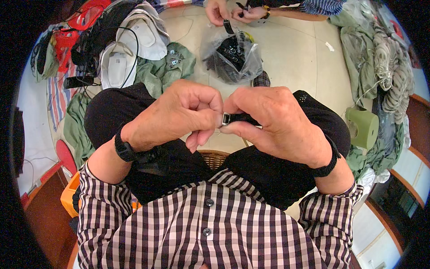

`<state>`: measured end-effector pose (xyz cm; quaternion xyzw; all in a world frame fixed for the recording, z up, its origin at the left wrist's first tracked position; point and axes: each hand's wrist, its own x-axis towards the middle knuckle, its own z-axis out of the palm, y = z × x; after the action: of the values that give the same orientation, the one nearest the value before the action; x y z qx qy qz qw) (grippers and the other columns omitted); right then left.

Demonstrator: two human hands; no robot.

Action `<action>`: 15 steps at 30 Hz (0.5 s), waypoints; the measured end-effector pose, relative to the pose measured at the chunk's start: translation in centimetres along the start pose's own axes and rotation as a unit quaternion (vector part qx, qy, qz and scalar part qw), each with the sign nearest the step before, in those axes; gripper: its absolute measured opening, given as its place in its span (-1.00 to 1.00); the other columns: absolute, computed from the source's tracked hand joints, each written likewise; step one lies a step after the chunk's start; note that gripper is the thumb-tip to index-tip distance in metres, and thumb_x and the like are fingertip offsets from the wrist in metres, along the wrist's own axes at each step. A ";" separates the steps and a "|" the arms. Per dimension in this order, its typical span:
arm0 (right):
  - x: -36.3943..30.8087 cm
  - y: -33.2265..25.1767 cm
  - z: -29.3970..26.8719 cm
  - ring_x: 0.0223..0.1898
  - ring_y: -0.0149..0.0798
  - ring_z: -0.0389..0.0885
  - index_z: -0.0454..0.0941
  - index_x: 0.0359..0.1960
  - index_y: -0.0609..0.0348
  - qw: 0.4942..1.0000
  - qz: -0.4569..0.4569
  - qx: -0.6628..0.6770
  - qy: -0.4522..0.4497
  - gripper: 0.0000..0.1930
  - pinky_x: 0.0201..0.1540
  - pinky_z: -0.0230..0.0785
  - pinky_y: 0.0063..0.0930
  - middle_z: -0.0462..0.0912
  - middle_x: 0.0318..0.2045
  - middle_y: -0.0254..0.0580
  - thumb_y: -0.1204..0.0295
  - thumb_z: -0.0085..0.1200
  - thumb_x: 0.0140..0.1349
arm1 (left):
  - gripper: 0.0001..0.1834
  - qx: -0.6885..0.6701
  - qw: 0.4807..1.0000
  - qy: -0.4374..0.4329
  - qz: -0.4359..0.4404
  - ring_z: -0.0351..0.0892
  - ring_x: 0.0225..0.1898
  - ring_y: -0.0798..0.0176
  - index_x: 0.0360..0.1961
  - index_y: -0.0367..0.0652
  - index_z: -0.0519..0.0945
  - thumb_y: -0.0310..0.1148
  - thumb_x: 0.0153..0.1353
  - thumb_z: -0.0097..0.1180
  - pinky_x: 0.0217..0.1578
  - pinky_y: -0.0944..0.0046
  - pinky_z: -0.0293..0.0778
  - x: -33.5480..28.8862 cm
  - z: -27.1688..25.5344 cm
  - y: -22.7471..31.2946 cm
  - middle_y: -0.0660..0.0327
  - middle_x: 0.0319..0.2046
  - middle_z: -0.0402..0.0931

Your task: Assembling small black strap components by hand, inserting pins and buckles.

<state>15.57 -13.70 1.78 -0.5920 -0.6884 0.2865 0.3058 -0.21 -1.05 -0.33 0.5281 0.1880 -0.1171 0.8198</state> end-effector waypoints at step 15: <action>0.1 0.5 -0.1 -0.49 -0.57 0.47 0.49 -0.36 0.30 0.911 0.220 0.347 -0.022 -0.87 -0.44 0.39 -0.70 0.55 -0.52 -0.32 0.57 0.15 0.06 | -0.88 0.027 0.998 0.042 0.040 0.32 -0.73 0.55 -0.55 -0.24 0.42 -0.49 0.11 -0.05 -0.72 0.52 0.29 0.0 0.3 -0.6 0.33 -0.75 0.37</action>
<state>15.91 -13.55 1.48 -0.5782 -0.4046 0.5805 0.4063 -0.37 -1.53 -0.70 0.5616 0.1977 -0.0675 0.8006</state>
